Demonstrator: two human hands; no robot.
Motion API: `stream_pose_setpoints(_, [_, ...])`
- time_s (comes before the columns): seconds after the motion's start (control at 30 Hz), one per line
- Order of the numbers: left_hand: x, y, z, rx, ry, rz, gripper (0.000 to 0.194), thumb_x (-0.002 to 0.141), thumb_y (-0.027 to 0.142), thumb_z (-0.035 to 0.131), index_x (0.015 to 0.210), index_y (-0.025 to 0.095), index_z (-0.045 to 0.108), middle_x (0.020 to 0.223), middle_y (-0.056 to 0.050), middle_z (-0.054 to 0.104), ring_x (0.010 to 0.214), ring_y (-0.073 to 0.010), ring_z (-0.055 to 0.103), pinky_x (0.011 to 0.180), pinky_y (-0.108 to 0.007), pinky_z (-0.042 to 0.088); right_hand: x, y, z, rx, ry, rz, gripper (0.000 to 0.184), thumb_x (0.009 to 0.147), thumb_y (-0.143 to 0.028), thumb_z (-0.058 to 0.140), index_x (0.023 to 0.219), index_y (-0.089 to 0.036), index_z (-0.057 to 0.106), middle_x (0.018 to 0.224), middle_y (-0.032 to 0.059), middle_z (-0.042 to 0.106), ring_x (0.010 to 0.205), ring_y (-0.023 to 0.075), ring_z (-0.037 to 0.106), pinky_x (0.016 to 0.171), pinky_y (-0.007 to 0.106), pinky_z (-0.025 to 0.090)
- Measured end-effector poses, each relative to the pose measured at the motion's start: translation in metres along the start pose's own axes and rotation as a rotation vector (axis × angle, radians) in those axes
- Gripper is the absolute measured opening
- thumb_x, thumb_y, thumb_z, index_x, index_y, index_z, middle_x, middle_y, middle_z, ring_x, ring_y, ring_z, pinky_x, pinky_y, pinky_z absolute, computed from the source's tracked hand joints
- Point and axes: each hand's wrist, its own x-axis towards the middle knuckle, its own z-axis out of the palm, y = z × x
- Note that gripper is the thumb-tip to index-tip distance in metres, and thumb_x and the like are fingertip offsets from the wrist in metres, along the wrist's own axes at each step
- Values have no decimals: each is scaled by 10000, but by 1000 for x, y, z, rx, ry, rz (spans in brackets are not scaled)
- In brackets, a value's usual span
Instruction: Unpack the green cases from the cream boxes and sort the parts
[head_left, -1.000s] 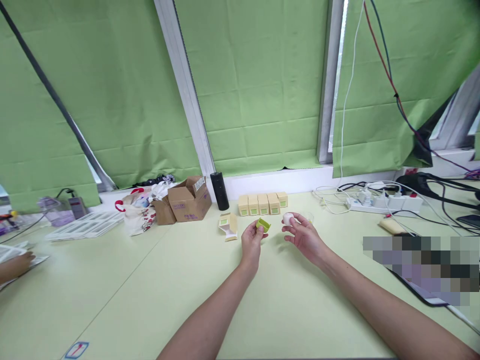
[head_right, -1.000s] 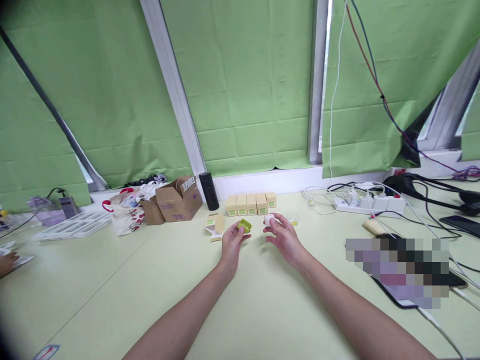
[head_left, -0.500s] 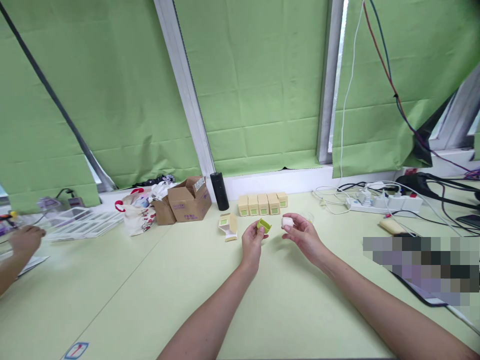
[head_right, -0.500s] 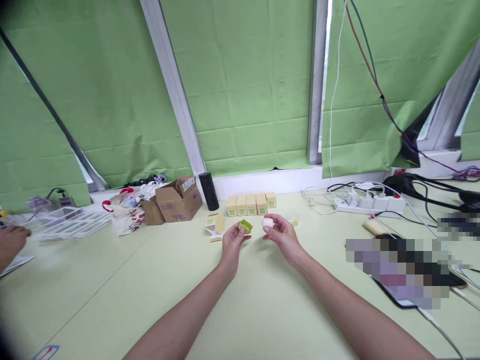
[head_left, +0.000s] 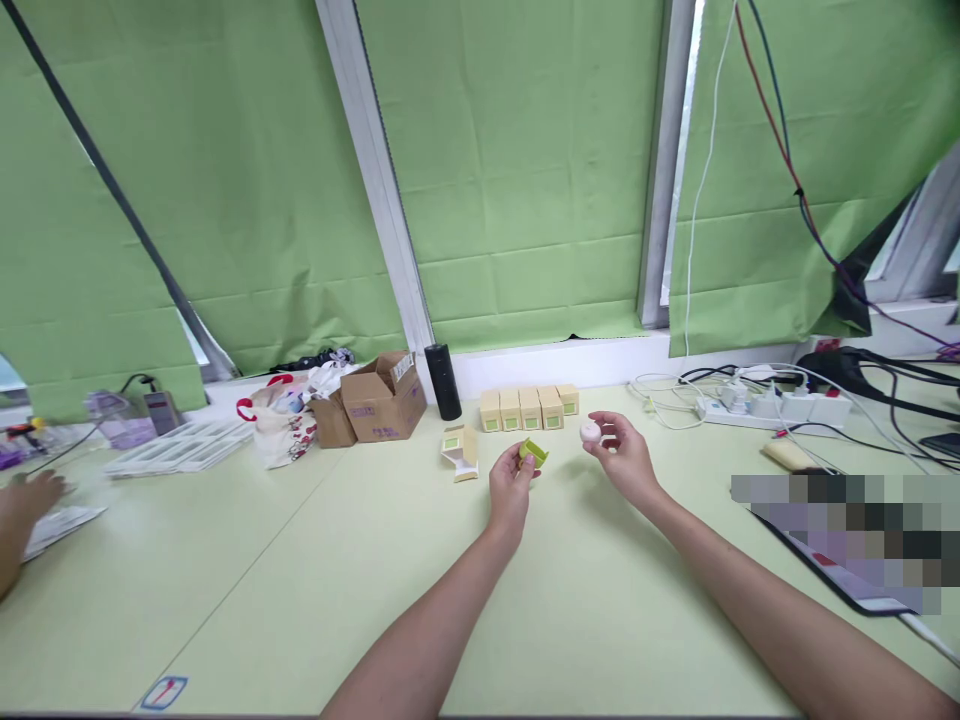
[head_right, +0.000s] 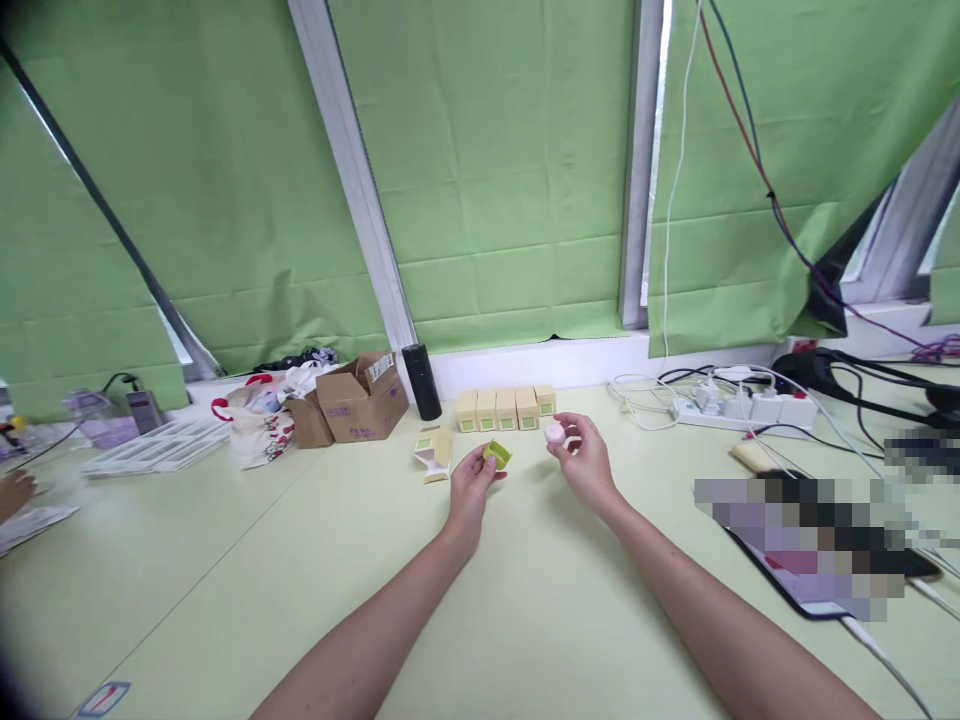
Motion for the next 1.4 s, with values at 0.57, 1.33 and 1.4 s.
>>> stream_pose_setpoints(0.57, [0, -4, -2, -14, 2, -6, 533, 721, 488, 885, 1111, 162, 720, 1100, -133, 756, 1014, -256, 704, 847, -372, 565, 33, 62, -1, -930, -267, -421, 397, 839, -44, 538, 1093, -264, 750, 1165, 87, 749, 1157, 316, 531, 941, 450, 385])
stream_pose_setpoints(1.33, [1, -1, 0, -181, -36, -15, 551, 577, 238, 933, 1051, 162, 662, 1034, -95, 751, 978, -228, 710, 942, -370, 533, 11, 37, 7, -729, -158, -431, 611, 770, -23, 547, 1338, -241, 606, 1279, 107, 688, 1258, 354, 490, 1052, 514, 396])
stream_pose_setpoints(1.4, [-1, 0, 0, -193, -52, -29, 561, 551, 196, 927, 1036, 169, 647, 1009, -82, 755, 948, -217, 714, 898, -344, 537, 0, 26, 13, -604, -196, -413, 585, 761, -41, 562, 1306, -251, 601, 1248, 107, 680, 1250, 347, 498, 1046, 516, 426])
